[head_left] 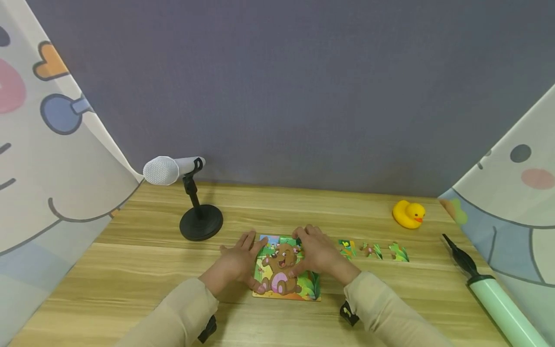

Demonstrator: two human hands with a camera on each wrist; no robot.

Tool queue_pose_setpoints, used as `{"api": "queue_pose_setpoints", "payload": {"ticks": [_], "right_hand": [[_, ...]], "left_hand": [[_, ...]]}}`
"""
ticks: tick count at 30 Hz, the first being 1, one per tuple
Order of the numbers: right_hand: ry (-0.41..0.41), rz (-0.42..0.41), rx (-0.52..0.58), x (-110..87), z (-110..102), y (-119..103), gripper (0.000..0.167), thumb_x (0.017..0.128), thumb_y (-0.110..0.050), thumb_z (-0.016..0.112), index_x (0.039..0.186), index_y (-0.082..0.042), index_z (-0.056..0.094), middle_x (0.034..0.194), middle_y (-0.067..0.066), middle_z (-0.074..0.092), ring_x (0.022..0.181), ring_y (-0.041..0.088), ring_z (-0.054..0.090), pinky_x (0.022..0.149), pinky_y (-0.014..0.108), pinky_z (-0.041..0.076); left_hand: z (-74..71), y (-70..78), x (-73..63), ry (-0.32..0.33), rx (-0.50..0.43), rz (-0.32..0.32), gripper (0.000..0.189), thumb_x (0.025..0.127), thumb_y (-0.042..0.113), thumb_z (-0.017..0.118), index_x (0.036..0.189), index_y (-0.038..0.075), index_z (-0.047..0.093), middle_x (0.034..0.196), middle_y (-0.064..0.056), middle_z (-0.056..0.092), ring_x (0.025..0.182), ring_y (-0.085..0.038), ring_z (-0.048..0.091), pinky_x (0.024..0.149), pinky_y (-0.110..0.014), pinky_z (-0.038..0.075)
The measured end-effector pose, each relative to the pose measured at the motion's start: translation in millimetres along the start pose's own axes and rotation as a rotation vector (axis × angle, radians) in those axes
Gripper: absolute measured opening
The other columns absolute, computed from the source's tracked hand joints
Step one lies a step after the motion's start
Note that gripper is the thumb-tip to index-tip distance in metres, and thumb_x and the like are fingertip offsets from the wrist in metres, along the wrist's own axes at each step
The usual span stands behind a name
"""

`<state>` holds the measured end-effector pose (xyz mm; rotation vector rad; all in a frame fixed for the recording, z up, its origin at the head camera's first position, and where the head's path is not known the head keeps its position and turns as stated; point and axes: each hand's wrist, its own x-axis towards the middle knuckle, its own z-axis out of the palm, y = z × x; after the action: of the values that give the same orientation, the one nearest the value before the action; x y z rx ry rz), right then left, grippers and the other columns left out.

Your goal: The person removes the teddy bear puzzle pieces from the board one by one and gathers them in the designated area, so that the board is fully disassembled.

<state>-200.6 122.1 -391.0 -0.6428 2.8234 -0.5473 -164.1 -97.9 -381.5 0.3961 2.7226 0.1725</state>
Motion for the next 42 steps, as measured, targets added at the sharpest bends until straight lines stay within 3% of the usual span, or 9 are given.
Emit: {"api": "queue_pose_setpoints", "payload": {"ticks": [4,8,17,24,30,36,42], "right_hand": [[0.019,-0.007,-0.028,1.3,-2,2,0.055,0.079,-0.037,0.089,0.121,-0.012,0.064,0.116,0.008,0.057,0.108,0.03,0.055,0.093,0.052,0.048],[0.025,-0.001,-0.043,3.2,-3,4,0.045,0.081,-0.032,0.088,0.117,-0.014,0.067,0.117,0.007,0.059,0.116,0.032,0.054,0.097,0.052,0.047],[0.022,-0.038,-0.11,9.0,-4,5,0.044,0.079,-0.034,0.089,0.111,-0.014,0.069,0.109,0.003,0.059,0.107,0.027,0.057,0.086,0.046,0.051],[-0.016,-0.048,-0.193,14.1,-5,3,0.045,0.079,-0.035,0.089,0.111,-0.011,0.069,0.107,0.003,0.059,0.107,0.026,0.057,0.085,0.044,0.051],[-0.014,-0.042,-0.246,13.1,-6,3,0.044,0.079,-0.042,0.088,0.104,-0.012,0.067,0.1,0.002,0.056,0.096,0.022,0.054,0.078,0.041,0.05],[0.001,-0.048,-0.189,9.3,-6,5,0.055,0.079,-0.042,0.087,0.124,-0.015,0.07,0.11,0.004,0.058,0.102,0.023,0.055,0.076,0.041,0.049],[0.052,-0.048,-0.153,6.8,-2,7,0.058,0.077,-0.043,0.088,0.126,-0.015,0.073,0.108,0.004,0.06,0.1,0.023,0.056,0.073,0.037,0.049]], "left_hand": [[0.8,1.0,0.0,0.001,0.008,0.001,0.122,0.065,0.054,0.09,0.161,0.012,0.026,0.167,-0.022,0.015,0.152,-0.04,0.02,0.1,-0.08,0.032],[1.8,1.1,0.6,0.003,0.007,0.002,0.122,0.065,0.054,0.09,0.161,0.012,0.027,0.166,-0.022,0.015,0.152,-0.04,0.021,0.1,-0.08,0.032],[0.8,0.8,0.6,0.0,0.011,-0.009,0.123,0.065,0.054,0.09,0.161,0.013,0.026,0.167,-0.021,0.015,0.152,-0.04,0.02,0.1,-0.08,0.032],[2.2,0.8,1.5,-0.005,0.021,-0.01,0.123,0.066,0.055,0.09,0.161,0.013,0.025,0.167,-0.021,0.014,0.153,-0.039,0.02,0.1,-0.079,0.033],[2.2,0.5,2.2,-0.01,0.018,-0.012,0.123,0.066,0.055,0.09,0.162,0.014,0.025,0.167,-0.02,0.013,0.153,-0.038,0.019,0.101,-0.079,0.032],[1.7,-0.1,1.5,-0.009,0.005,-0.013,0.123,0.065,0.054,0.09,0.162,0.013,0.025,0.167,-0.021,0.013,0.153,-0.039,0.018,0.101,-0.08,0.031],[2.0,-0.9,1.1,0.0,-0.003,-0.01,0.123,0.065,0.053,0.091,0.161,0.013,0.026,0.167,-0.021,0.014,0.153,-0.04,0.019,0.1,-0.08,0.031]]}}
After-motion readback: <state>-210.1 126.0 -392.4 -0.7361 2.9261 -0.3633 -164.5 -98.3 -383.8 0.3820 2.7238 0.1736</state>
